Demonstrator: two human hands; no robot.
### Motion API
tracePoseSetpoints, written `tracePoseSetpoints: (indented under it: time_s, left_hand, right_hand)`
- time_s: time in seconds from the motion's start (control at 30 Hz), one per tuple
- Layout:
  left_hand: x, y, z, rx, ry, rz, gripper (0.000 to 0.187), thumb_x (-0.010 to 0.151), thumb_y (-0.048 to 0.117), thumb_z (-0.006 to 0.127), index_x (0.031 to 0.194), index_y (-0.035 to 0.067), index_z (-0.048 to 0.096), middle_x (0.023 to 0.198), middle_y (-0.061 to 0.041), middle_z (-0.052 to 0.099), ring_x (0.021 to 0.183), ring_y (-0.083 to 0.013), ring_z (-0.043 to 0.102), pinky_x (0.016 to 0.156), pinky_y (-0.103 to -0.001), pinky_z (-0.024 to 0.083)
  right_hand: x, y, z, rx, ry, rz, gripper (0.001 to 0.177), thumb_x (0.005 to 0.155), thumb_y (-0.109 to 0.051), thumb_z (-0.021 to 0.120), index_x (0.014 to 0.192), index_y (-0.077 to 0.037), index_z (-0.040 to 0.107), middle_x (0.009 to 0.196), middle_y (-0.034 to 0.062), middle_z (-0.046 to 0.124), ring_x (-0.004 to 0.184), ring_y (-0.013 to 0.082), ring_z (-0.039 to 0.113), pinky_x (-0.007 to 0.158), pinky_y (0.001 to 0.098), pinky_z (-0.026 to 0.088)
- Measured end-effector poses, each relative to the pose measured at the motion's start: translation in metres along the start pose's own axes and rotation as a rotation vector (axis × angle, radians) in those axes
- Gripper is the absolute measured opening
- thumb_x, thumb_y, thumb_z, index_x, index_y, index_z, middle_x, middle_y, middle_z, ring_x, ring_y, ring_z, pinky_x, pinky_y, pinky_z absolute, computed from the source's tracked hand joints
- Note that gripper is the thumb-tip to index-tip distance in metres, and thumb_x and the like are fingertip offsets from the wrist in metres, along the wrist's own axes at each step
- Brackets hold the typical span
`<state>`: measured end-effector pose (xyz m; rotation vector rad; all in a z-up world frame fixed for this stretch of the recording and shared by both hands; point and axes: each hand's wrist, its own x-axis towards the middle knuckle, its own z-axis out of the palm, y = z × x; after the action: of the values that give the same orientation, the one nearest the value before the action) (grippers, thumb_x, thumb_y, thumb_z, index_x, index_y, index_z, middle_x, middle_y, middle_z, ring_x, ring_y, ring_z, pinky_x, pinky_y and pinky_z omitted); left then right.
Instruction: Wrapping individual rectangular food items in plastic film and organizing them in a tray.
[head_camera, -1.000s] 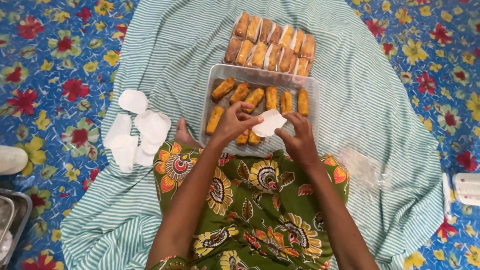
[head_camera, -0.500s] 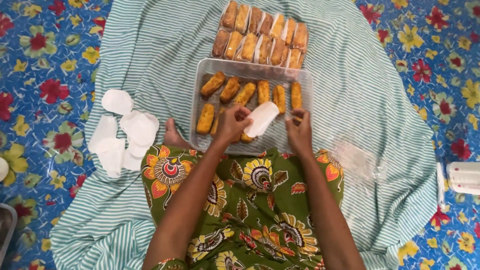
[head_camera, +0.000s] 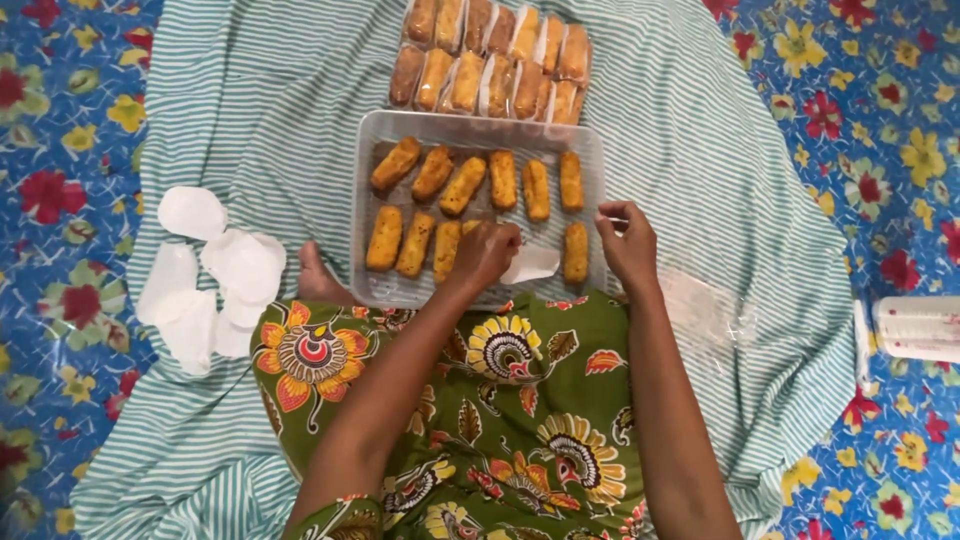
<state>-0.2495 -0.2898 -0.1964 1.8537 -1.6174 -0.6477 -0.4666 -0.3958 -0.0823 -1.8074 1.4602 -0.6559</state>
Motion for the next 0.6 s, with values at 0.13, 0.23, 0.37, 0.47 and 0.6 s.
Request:
tracePoseSetpoints:
  time_s: [0.13, 0.23, 0.37, 0.47, 0.6]
  left_hand:
    - [0.003, -0.003, 0.011, 0.099, 0.047, 0.019, 0.007, 0.085, 0.022, 0.076, 0.09, 0.023, 0.072, 0.081, -0.001, 0.072, 0.09, -0.0267, 0.073, 0.082, -0.042, 0.062]
    - [0.0, 0.024, -0.024, 0.148, 0.151, 0.113, 0.016, 0.081, 0.015, 0.08, 0.095, 0.017, 0.072, 0.091, -0.006, 0.071, 0.093, -0.0309, 0.071, 0.078, -0.044, 0.062]
    - [0.0, 0.033, -0.052, 0.048, 0.189, 0.052, 0.014, 0.087, 0.024, 0.078, 0.095, 0.015, 0.071, 0.09, -0.009, 0.068, 0.09, -0.0359, 0.071, 0.075, -0.05, 0.061]
    - [-0.002, 0.023, -0.073, 0.039, 0.203, -0.004, 0.015, 0.092, 0.031, 0.073, 0.088, 0.017, 0.072, 0.078, -0.009, 0.07, 0.082, -0.0358, 0.073, 0.07, -0.049, 0.06]
    - [-0.033, 0.07, -0.165, -0.064, 0.228, 0.002, 0.054, 0.087, 0.013, 0.081, 0.137, 0.01, 0.061, 0.124, -0.031, 0.062, 0.117, -0.0576, 0.06, 0.091, -0.064, 0.054]
  right_hand:
    - [-0.006, -0.007, -0.002, -0.002, -0.017, 0.034, 0.019, 0.093, -0.025, 0.074, 0.111, -0.018, 0.072, 0.111, 0.0074, 0.072, 0.101, 0.0287, 0.072, 0.086, 0.043, 0.058]
    - [-0.008, -0.01, -0.004, 0.009, -0.037, 0.0, 0.02, 0.093, -0.02, 0.074, 0.111, -0.011, 0.071, 0.11, 0.0153, 0.071, 0.102, 0.0361, 0.071, 0.086, 0.0475, 0.058]
    - [-0.01, -0.016, -0.003, 0.009, -0.043, -0.002, 0.021, 0.093, -0.02, 0.073, 0.111, -0.011, 0.071, 0.11, 0.0154, 0.072, 0.101, 0.0363, 0.071, 0.085, 0.0473, 0.058]
    - [-0.011, -0.018, -0.001, 0.014, -0.059, -0.024, 0.02, 0.094, -0.02, 0.074, 0.111, -0.01, 0.071, 0.11, 0.016, 0.072, 0.101, 0.037, 0.072, 0.084, 0.0484, 0.058]
    - [-0.009, -0.014, 0.002, -0.003, -0.086, -0.063, 0.019, 0.094, -0.023, 0.076, 0.107, -0.01, 0.072, 0.107, 0.0165, 0.072, 0.1, 0.038, 0.071, 0.084, 0.0472, 0.058]
